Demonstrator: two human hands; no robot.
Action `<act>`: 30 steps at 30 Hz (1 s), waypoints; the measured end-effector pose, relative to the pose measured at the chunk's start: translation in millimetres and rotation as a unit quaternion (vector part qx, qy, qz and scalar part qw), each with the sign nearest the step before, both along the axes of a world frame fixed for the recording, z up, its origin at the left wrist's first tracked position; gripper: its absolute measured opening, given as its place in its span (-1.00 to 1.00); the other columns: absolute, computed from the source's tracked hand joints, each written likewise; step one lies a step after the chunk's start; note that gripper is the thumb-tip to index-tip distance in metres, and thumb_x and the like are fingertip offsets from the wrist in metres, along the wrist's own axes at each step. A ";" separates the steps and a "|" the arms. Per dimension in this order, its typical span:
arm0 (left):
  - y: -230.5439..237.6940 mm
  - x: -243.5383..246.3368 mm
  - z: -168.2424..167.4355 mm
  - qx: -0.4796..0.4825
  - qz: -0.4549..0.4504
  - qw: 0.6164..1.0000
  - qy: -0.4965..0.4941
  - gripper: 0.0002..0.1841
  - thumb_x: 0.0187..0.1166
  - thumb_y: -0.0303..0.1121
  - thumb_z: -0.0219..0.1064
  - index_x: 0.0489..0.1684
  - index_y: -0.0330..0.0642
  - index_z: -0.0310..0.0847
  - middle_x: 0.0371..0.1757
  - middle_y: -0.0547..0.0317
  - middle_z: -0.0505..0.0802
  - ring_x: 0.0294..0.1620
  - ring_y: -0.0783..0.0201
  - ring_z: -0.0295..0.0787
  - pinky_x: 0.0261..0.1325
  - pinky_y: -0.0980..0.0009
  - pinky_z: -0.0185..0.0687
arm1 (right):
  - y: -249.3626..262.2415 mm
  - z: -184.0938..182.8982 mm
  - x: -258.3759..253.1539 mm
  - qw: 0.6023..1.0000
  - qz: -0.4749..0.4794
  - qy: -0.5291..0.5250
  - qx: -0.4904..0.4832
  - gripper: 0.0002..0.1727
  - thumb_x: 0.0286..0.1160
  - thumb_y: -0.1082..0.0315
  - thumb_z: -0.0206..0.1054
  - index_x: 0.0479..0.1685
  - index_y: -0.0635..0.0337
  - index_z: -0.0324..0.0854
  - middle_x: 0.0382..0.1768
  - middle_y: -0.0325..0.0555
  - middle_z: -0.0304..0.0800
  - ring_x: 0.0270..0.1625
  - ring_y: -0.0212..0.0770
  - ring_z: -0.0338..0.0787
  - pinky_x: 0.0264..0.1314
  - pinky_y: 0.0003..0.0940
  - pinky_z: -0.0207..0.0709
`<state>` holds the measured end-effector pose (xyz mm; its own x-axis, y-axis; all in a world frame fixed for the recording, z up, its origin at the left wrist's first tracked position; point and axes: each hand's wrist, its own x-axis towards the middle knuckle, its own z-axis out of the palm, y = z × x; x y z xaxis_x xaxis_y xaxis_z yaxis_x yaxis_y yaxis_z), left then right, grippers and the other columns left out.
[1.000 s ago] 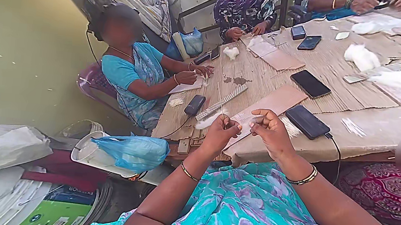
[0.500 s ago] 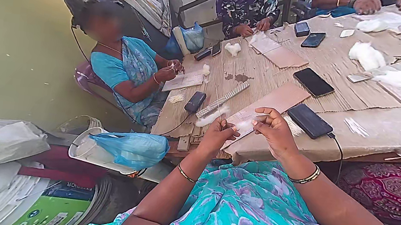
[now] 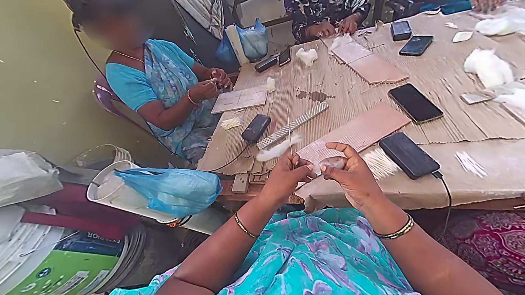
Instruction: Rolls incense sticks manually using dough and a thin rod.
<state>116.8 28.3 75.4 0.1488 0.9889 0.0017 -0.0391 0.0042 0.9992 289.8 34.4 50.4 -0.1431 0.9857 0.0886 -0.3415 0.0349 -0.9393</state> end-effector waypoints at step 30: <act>54.3 -64.5 -47.3 -0.041 0.032 0.997 0.060 -0.75 0.62 -0.58 0.36 -0.10 -0.17 0.29 -0.24 0.17 0.80 -0.33 0.41 0.76 -0.16 0.46 0.71 | 34.1 -27.9 -42.0 0.994 -0.062 -0.074 -0.052 -0.44 0.45 0.67 0.36 0.44 0.13 0.39 -0.30 -0.24 0.78 -0.35 -0.44 0.75 -0.14 -0.51 0.69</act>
